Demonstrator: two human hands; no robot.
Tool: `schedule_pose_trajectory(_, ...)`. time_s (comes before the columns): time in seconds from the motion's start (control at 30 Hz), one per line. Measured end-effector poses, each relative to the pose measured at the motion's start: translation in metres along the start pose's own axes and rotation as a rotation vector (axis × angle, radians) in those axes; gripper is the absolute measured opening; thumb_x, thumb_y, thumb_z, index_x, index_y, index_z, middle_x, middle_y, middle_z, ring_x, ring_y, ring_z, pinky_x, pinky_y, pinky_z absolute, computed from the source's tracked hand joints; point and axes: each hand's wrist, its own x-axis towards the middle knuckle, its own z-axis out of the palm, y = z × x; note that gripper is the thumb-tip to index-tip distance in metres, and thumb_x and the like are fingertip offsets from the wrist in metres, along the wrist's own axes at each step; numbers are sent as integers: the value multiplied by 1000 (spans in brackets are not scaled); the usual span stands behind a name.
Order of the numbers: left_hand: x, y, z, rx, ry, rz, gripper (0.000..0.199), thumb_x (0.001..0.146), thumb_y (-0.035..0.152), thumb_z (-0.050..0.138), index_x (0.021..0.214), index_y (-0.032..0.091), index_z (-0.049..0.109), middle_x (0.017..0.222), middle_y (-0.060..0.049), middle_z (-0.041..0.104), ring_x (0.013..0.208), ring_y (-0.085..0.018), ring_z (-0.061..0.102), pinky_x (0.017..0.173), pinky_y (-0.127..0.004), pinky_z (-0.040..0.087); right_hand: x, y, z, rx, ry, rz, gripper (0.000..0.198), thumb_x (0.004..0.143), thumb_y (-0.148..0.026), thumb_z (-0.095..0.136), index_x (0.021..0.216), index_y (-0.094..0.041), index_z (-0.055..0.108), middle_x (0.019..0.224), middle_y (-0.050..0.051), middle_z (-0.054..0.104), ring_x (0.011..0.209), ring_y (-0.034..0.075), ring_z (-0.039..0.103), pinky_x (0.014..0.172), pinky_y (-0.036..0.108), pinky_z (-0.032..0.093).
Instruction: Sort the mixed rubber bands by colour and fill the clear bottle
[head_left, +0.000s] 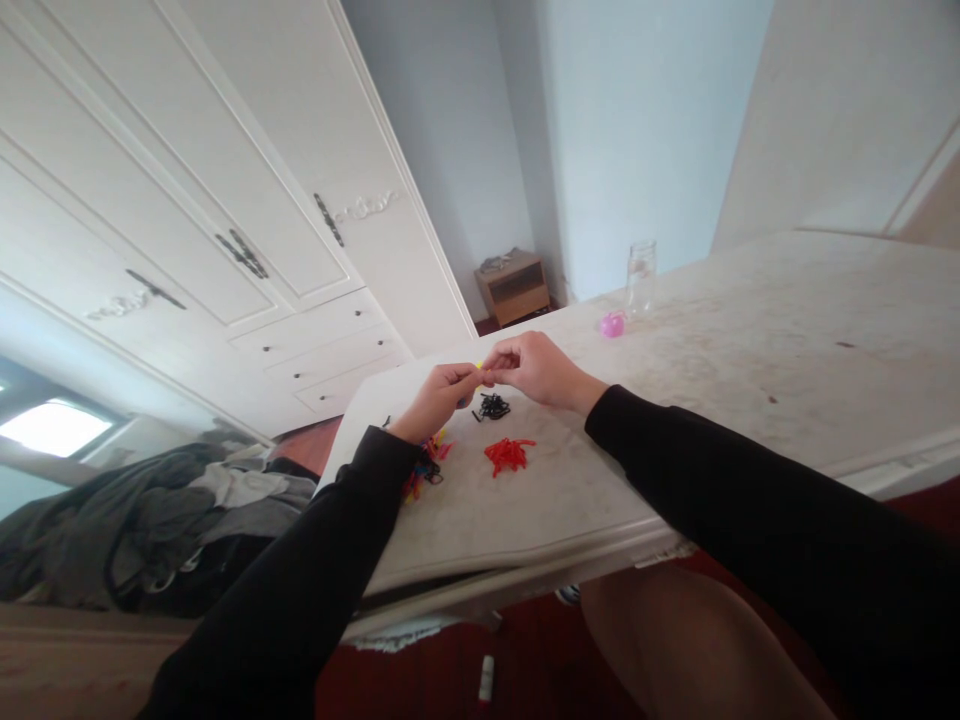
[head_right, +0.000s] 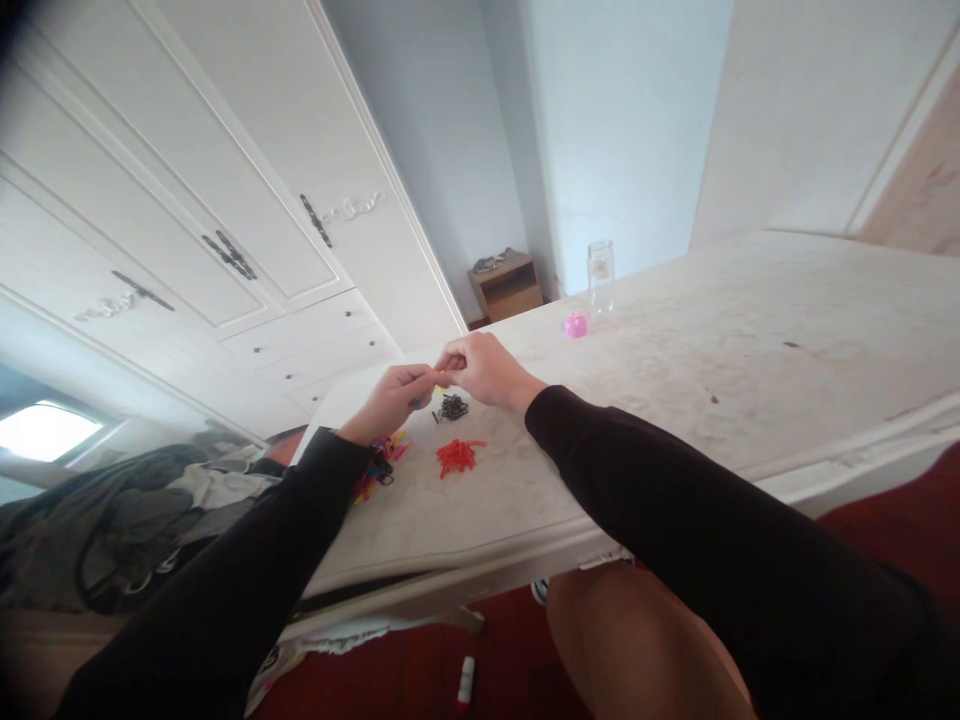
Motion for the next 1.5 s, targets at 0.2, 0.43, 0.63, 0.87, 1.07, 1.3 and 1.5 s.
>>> schedule_pose_trajectory(0.2, -2, 16, 7, -516, 205, -265, 25, 89, 36, 66, 82, 12, 71, 56, 4, 41, 49, -9, 40, 47, -21, 31, -3, -5, -4, 220, -373, 87, 20, 73, -30, 84, 78, -13, 73, 69, 4, 74, 62, 14, 65, 62, 27, 51)
schedule_pose_trajectory(0.43, -7, 28, 8, -723, 154, -423, 36, 101, 30, 45, 93, 7, 72, 61, 0, 51, 52, -10, 49, 48, -20, 37, -7, -7, -4, 110, -696, 57, 21, 72, -33, 84, 77, -13, 79, 68, 2, 72, 60, 11, 59, 58, 24, 44)
schedule_pose_trajectory(0.63, -8, 26, 11, -692, 91, -427, 42, 103, 36, 42, 92, 9, 72, 68, -5, 62, 57, -13, 56, 58, -25, 46, -7, -5, -1, -13, -345, -71, 20, 75, -33, 81, 78, -13, 77, 60, -2, 62, 58, 10, 51, 59, 26, 35)
schedule_pose_trajectory(0.87, -9, 21, 13, -672, -38, -325, 29, 94, 30, 51, 85, 11, 71, 81, -8, 66, 69, -15, 60, 66, -27, 48, -5, 2, 3, -268, -163, -264, 14, 77, -23, 82, 85, -13, 76, 77, 1, 61, 69, 11, 51, 67, 26, 37)
schedule_pose_trajectory(1.07, -12, 26, 18, -660, -92, -281, 24, 87, 18, 49, 84, 11, 71, 81, -7, 63, 72, -15, 57, 66, -26, 47, -4, 3, 3, -343, -174, -226, 8, 80, -18, 82, 85, -13, 78, 79, 1, 57, 70, 12, 51, 68, 26, 37)
schedule_pose_trajectory(1.3, -14, 28, 23, -593, -136, -267, 17, 88, 17, 54, 79, 13, 68, 81, -5, 57, 67, -13, 49, 60, -25, 42, -5, -2, 4, -359, -168, -134, 8, 78, -16, 78, 71, -12, 77, 75, 2, 57, 69, 12, 51, 67, 26, 36)
schedule_pose_trajectory(1.5, -16, 35, 27, -536, -107, -253, 10, 80, 10, 58, 79, 12, 67, 86, -5, 58, 69, -12, 48, 57, -25, 39, -6, -6, 2, -373, -177, -16, 10, 77, -22, 77, 73, -13, 77, 73, 2, 62, 69, 13, 52, 66, 27, 34)
